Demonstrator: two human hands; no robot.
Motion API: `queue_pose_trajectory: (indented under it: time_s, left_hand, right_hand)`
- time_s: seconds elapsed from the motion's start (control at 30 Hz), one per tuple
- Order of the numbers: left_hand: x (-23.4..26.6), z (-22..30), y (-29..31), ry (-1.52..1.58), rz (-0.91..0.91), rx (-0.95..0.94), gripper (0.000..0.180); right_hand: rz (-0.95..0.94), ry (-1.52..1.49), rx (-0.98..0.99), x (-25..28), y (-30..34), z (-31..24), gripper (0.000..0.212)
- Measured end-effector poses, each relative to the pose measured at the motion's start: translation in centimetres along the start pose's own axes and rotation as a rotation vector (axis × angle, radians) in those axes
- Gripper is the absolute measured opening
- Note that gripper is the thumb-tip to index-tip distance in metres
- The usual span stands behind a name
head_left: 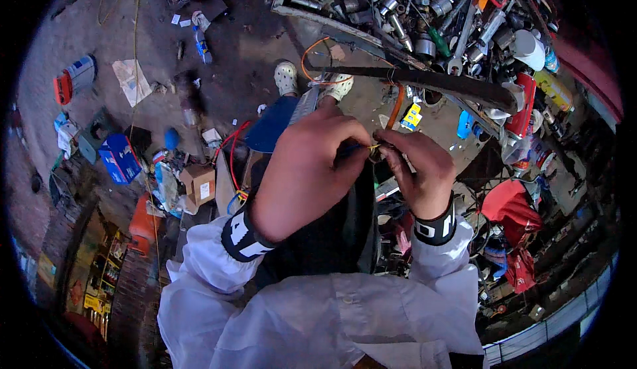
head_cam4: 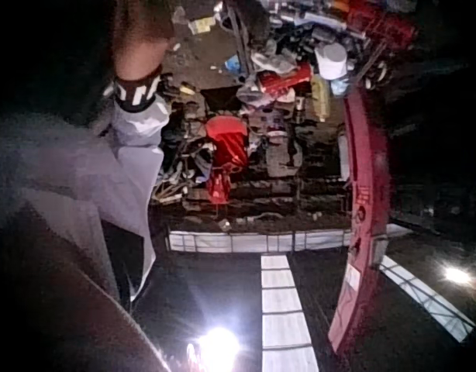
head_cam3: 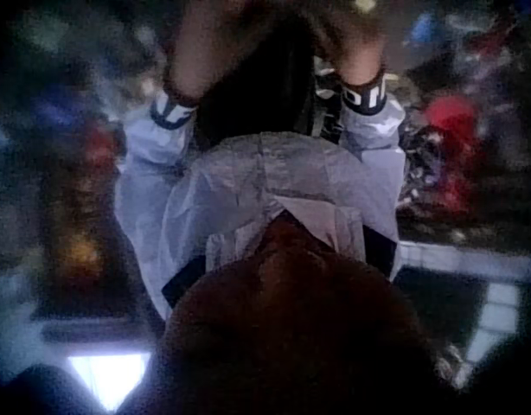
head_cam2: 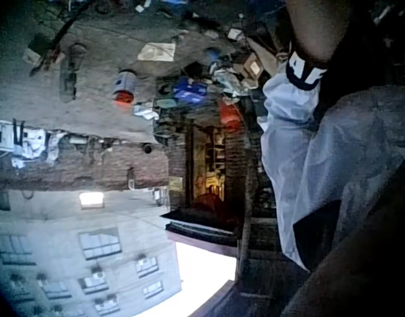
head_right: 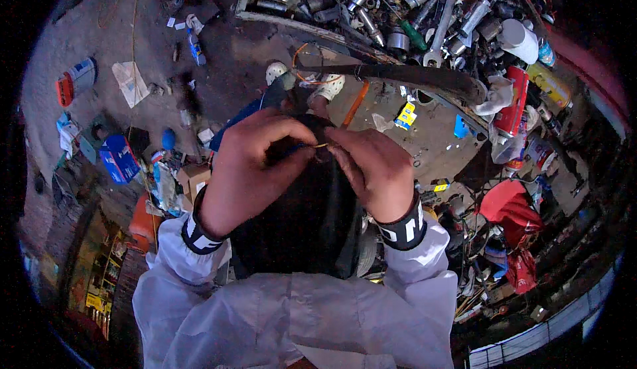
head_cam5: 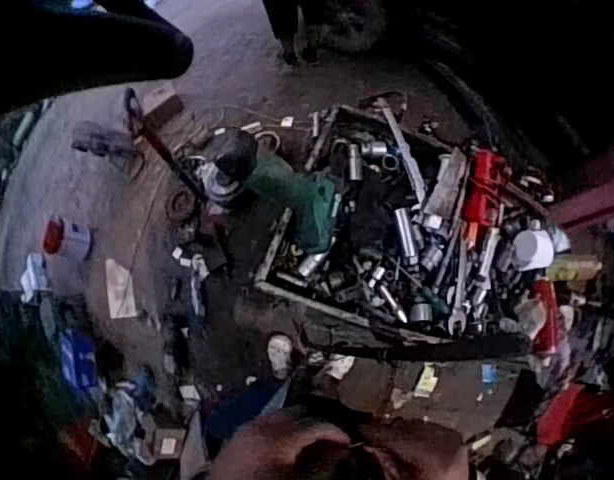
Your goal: The person strips the insulation from two wires using a knife, twists the exposed ends together, and wraps the connection with electrical tape. The person handles the wires and tape by hand throughout the process.
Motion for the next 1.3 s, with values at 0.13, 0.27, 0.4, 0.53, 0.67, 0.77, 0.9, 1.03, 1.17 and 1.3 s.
queue_pose_trajectory:
  time_s: [0.13, 0.27, 0.4, 0.53, 0.67, 0.77, 0.9, 1.03, 1.17, 1.3]
  left_hand:
    - [-0.5, -0.1, 0.1, 0.027, -0.008, -0.009, 0.015]
    - [-1.0, -0.3, 0.0, 0.102, -0.029, -0.017, 0.016]
    - [-1.6, -0.4, -0.3, 0.082, -0.066, -0.060, 0.016]
    - [-2.3, -0.3, -0.3, 0.068, -0.063, -0.097, 0.016]
    - [-3.0, 0.5, -0.2, 0.067, -0.017, -0.101, 0.015]
    - [-3.7, 0.6, 0.1, 0.049, -0.002, -0.042, 0.015]
    - [-4.1, 0.5, 0.1, 0.061, 0.038, -0.025, 0.015]
    - [-4.0, 0.3, 0.2, 0.072, 0.088, -0.043, 0.008]
    - [-3.8, 0.4, 0.2, 0.048, 0.100, -0.062, 0.008]
    - [-3.6, 0.2, 0.2, 0.031, 0.120, -0.069, 0.010]
  right_hand:
    - [0.045, 0.085, 0.097, 0.5, 0.6, -0.2, 0.024]
    - [0.086, 0.087, 0.147, 1.0, 0.6, -0.1, 0.024]
    - [0.022, 0.080, 0.084, 1.5, 0.7, -0.1, 0.021]
    - [-0.031, 0.086, -0.143, 1.7, 1.1, -0.9, 0.018]
    - [-0.006, 0.237, -0.054, 1.9, 1.7, -1.2, 0.019]
    - [0.011, 0.189, -0.076, 2.2, 2.2, -1.0, 0.019]
    - [-0.017, 0.051, -0.176, 2.7, 2.6, -0.7, 0.018]
    - [-0.123, -0.409, -0.458, 3.0, 2.9, 0.5, 0.020]
    - [-0.213, -0.622, -0.562, 2.7, 2.5, 2.0, 0.023]
    - [-0.285, -0.803, -0.588, 2.1, 2.0, 3.2, 0.029]
Point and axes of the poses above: each hand's wrist, its own y-axis away from the middle knuckle, its own x-axis out of the back of the hand, z = x × y, the point moved 3 cm from there along -y, towards the middle knuckle, and after that the axes turned 3 degrees about -x, right-handed, at the moved point
